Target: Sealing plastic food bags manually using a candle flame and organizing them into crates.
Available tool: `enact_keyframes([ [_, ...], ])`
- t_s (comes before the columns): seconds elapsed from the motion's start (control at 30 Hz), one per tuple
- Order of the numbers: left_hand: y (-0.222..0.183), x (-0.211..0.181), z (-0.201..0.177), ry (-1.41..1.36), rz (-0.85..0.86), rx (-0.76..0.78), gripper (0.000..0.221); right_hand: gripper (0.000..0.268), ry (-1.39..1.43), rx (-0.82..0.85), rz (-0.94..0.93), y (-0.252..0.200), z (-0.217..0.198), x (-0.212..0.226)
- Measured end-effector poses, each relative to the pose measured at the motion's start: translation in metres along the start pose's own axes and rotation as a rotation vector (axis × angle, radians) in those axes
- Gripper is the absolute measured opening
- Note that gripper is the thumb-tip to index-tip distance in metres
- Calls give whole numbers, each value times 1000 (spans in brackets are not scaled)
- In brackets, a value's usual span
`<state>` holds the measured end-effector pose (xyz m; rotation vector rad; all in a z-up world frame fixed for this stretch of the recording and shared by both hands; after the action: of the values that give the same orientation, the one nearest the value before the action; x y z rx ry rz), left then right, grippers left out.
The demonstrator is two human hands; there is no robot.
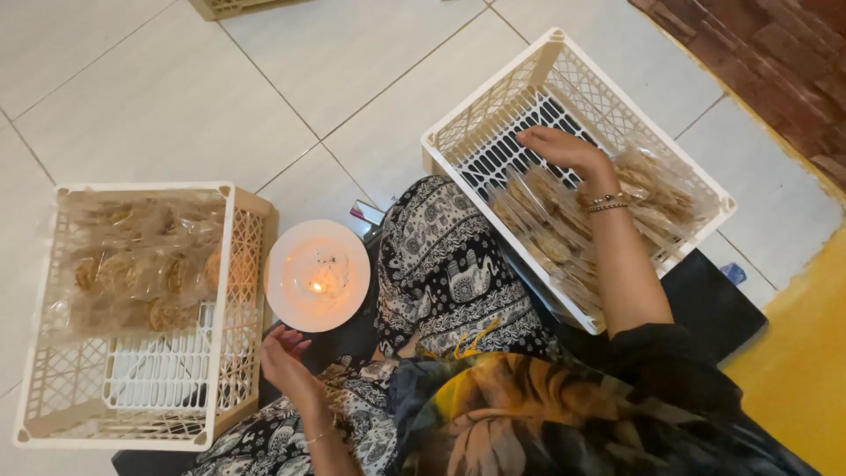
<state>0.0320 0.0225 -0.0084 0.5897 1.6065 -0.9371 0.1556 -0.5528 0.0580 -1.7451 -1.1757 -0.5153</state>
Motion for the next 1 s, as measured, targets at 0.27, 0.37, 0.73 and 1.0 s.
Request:
enact_keyframes([
  [0.27, 26, -68, -76, 135, 274, -290, 34, 63, -388, 87, -217, -9, 57, 125],
  [0.37, 48, -71, -119, 422, 458, -542, 8, 59, -484, 131, -344, -4, 98, 167],
  [0.73, 84, 18, -166, 731, 160, -654, 49, 46, -574, 508, -731, -52, 313, 297],
  [1.0, 49, -23, -125, 679, 83, -496, 52, 33, -523, 696, -886, -63, 462, 329],
])
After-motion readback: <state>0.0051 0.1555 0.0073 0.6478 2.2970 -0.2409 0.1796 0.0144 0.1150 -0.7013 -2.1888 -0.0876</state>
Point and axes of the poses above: each hand's wrist, its own y-axis towards the middle knuckle, its own z-axis out of the palm, x = y × z, the point moved 4 cm from there along y, towards the middle knuckle, and after that the axes turned 3 degrees about -z, right-handed, at the moved point
